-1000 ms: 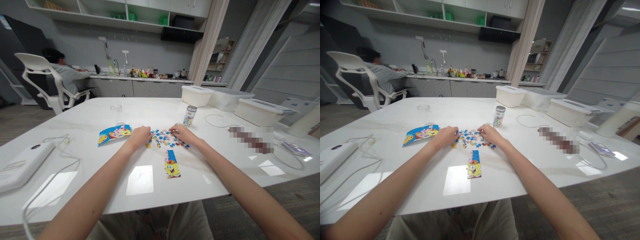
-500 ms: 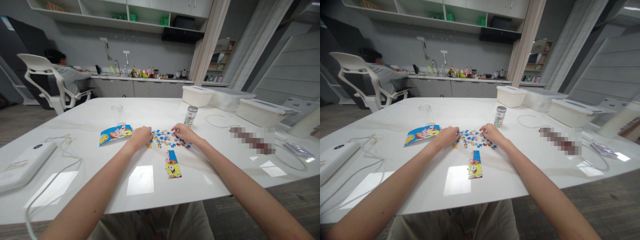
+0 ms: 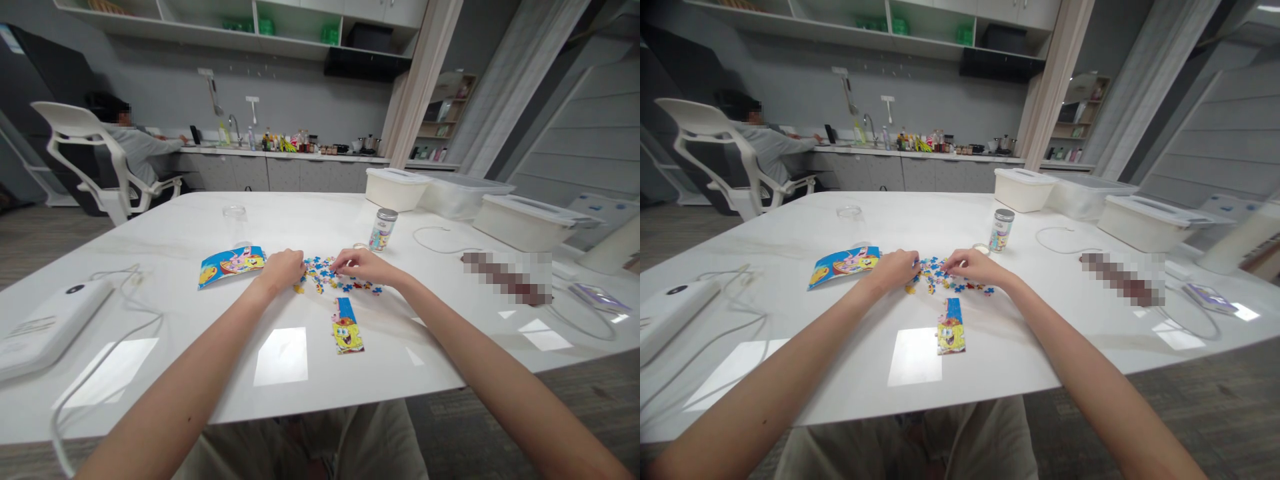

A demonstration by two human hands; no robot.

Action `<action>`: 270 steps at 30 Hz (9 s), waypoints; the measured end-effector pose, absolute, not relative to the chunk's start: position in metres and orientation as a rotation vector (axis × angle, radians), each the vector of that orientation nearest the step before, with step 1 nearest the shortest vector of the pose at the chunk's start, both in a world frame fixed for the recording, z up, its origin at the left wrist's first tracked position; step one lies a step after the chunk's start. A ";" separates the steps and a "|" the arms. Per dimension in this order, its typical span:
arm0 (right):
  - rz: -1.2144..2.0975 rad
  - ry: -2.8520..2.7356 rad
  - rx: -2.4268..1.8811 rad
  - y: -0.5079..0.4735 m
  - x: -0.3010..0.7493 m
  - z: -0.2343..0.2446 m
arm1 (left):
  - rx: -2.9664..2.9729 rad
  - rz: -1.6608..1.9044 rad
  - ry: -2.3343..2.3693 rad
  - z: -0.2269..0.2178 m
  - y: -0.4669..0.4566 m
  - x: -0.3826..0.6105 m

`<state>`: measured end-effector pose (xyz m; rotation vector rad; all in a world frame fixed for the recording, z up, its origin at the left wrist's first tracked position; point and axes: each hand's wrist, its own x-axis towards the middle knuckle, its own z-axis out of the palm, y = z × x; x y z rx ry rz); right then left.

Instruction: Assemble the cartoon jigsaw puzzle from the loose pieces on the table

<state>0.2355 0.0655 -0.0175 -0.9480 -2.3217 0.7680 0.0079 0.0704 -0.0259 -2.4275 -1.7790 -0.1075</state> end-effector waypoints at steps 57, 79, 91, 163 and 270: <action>0.429 -1.960 -1.083 0.025 0.233 -0.035 | -2.972 -0.152 -1.044 -0.025 0.004 0.000; 0.714 -1.728 -1.127 0.035 0.233 -0.042 | -3.070 -0.235 -1.009 -0.026 0.002 0.000; 0.776 -1.575 -1.057 0.033 0.236 -0.040 | -3.064 -0.246 -0.985 -0.026 0.001 0.002; 0.884 -2.267 -0.752 0.016 0.224 -0.027 | -3.463 -0.636 -1.923 -0.017 0.006 0.012; 1.172 -2.289 -1.175 0.015 0.221 -0.024 | -3.642 -0.156 -0.661 -0.014 0.006 -0.005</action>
